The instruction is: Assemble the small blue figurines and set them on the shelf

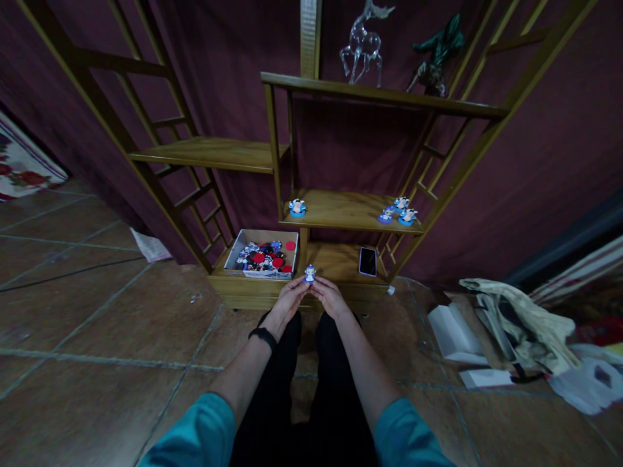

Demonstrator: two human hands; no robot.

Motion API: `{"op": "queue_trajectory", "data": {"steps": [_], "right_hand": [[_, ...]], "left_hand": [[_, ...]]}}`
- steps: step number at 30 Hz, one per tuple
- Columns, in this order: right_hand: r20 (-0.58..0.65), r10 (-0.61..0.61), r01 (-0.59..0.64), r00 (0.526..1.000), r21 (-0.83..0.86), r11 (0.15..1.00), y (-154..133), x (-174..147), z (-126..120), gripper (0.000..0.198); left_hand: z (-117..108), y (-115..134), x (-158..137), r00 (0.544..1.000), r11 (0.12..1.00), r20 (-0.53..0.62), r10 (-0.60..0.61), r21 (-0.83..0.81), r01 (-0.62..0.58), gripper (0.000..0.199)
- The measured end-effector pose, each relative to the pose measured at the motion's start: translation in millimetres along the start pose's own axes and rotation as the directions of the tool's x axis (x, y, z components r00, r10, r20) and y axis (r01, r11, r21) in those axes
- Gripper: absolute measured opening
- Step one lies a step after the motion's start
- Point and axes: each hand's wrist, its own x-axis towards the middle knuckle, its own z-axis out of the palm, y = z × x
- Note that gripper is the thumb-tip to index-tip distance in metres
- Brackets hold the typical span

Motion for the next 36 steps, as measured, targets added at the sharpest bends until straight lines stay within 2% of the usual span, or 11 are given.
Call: {"op": "queue_trajectory", "data": {"steps": [10,36], "right_hand": [[-0.031,-0.014,0.014,0.999,0.006,1.000,1.7,2.4,-1.1,0.024],[-0.015,0.005,-0.005,1.000,-0.038,0.999,0.3,0.6,-0.8,0.027]], "left_hand": [[0.2,1.3,-0.1,0.999,0.999,-0.019,-0.026,-0.048,0.025,0.025],[-3.4,-0.4,0.2,1.000,0.998,-0.001,-0.022,-0.058,0.022,0.022]]}}
